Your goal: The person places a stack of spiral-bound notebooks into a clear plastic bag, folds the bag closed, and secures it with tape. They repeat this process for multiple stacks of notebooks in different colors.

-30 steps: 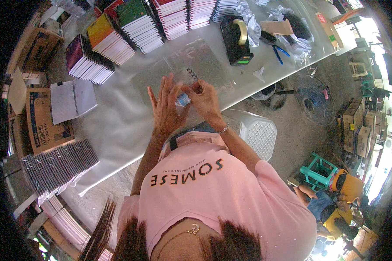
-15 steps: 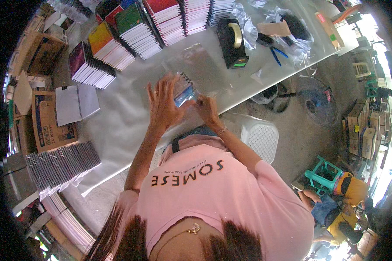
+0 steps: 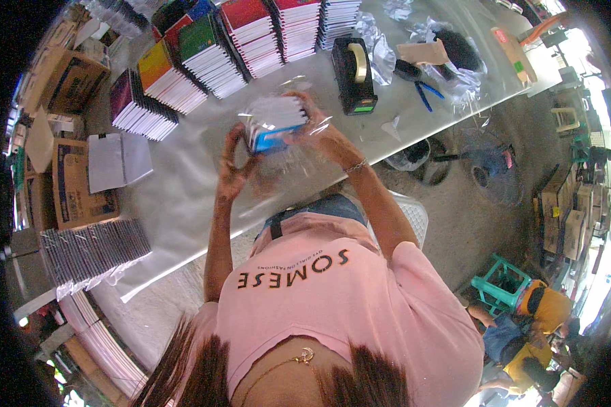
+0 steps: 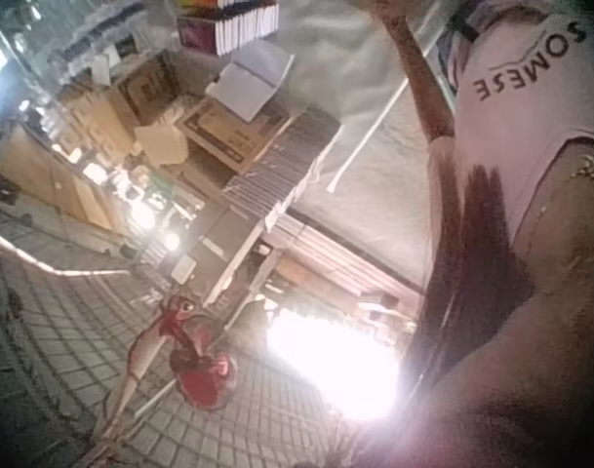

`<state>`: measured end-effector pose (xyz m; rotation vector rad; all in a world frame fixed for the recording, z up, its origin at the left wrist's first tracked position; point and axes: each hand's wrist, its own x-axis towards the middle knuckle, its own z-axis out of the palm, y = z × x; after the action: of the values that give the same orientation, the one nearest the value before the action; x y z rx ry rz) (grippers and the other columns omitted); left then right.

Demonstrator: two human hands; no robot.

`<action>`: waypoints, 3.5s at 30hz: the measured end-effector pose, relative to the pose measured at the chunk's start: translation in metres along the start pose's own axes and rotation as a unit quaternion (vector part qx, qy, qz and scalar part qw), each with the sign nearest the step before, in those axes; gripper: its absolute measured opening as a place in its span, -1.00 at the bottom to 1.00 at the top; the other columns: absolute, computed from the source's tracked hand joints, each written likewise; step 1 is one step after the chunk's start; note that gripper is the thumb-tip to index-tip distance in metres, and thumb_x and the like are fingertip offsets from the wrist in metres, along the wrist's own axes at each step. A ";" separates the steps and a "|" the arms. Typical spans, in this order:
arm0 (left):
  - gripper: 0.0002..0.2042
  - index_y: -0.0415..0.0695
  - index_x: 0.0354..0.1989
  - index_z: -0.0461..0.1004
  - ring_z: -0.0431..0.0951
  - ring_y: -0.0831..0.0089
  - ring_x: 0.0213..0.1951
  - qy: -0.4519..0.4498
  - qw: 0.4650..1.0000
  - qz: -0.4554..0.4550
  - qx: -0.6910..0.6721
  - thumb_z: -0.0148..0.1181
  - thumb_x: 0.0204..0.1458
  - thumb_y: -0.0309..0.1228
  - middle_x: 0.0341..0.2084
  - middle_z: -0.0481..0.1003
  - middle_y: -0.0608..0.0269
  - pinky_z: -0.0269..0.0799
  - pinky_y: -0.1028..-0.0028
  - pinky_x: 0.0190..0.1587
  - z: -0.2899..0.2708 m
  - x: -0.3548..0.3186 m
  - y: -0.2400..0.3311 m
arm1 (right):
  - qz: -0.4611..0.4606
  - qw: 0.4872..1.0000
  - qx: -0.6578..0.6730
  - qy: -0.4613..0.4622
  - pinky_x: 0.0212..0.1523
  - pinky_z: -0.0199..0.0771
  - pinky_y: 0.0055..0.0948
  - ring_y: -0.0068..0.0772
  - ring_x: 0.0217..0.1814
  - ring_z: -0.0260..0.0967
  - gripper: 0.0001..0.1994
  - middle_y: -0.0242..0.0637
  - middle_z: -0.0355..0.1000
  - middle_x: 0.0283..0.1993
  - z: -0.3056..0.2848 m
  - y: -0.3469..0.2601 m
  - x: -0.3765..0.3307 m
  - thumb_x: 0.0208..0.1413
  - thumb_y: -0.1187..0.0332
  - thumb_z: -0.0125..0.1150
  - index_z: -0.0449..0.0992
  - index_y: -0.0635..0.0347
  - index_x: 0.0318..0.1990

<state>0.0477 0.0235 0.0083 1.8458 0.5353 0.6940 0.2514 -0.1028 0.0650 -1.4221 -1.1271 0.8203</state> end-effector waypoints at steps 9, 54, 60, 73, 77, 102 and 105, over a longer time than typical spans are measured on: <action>-0.32 0.10 0.15 0.39 0.11 0.11 0.36 -0.058 0.981 0.092 0.163 0.47 -0.28 -0.47 0.23 0.29 0.14 -0.01 0.11 0.39 0.001 0.006 0.066 | -0.096 0.980 -0.166 -0.061 0.35 0.12 -0.20 -0.14 0.36 0.12 -0.56 -0.20 0.24 0.25 -0.021 0.017 -0.011 -0.10 0.38 0.41 0.43 0.10 -0.01; -0.57 -0.04 -0.12 0.51 0.41 0.17 0.04 0.116 0.963 0.058 0.237 0.46 -0.25 -0.41 -0.08 0.45 0.19 0.41 0.23 0.09 0.039 -0.019 0.040 | -0.145 0.967 -0.162 -0.130 0.33 0.13 -0.08 -0.06 0.43 0.00 -0.41 -0.14 0.08 0.39 -0.020 0.059 -0.014 -0.15 0.19 0.50 0.44 0.04 0.09; -0.61 -0.04 -0.15 0.52 0.43 0.20 0.00 0.114 0.960 0.074 0.245 0.45 -0.24 -0.42 -0.13 0.47 0.26 0.44 0.27 0.05 0.038 -0.020 0.043 | -0.155 0.969 -0.169 -0.088 0.34 0.15 -0.09 -0.02 0.43 0.03 -0.38 -0.14 0.08 0.40 -0.029 0.065 -0.016 -0.15 0.31 0.47 0.44 -0.08 0.17; -0.87 -0.06 -0.36 0.56 0.53 0.32 -0.28 0.047 0.952 0.138 0.269 0.34 -0.11 -0.41 -0.40 0.50 0.34 0.49 0.33 -0.18 0.023 -0.001 0.048 | -0.132 0.977 -0.093 -0.140 0.16 0.31 -0.29 -0.15 0.19 0.30 -0.80 -0.11 0.37 0.13 -0.015 0.038 0.012 -0.02 0.43 0.38 0.66 0.09 -0.19; -0.85 -0.08 -0.32 0.55 0.53 0.29 -0.31 0.090 0.948 0.069 0.298 0.34 -0.09 -0.43 -0.41 0.50 0.30 0.47 0.33 -0.22 0.033 0.001 0.056 | -0.134 0.972 -0.098 -0.168 0.11 0.34 -0.38 -0.32 0.14 0.33 -0.72 -0.22 0.42 0.05 -0.019 0.043 0.027 -0.02 0.45 0.40 0.61 0.12 -0.10; -0.84 -0.21 -0.19 0.58 0.51 0.48 -0.07 0.094 0.979 -0.106 -0.146 0.16 0.08 -0.61 -0.10 0.55 0.22 0.43 0.51 -0.02 0.041 0.014 0.023 | -0.068 0.984 -0.060 -0.154 0.21 0.27 -0.28 -0.21 0.21 0.28 -0.56 -0.20 0.37 0.11 -0.017 0.031 0.018 -0.06 0.30 0.44 0.52 0.13 0.01; -0.83 -0.19 -0.19 0.59 0.52 0.45 -0.06 0.065 0.988 -0.111 -0.089 0.15 0.07 -0.63 -0.11 0.55 0.21 0.44 0.48 0.00 0.037 0.014 0.031 | -0.054 0.983 -0.079 -0.156 0.28 0.23 -0.27 -0.21 0.30 0.23 -0.55 -0.22 0.35 0.20 -0.018 0.019 0.009 -0.11 0.36 0.45 0.53 0.11 0.02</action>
<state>0.0844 -0.0038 0.0299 1.5532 0.7284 0.6897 0.2744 -0.0989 0.0500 -1.3774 -1.5239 0.9150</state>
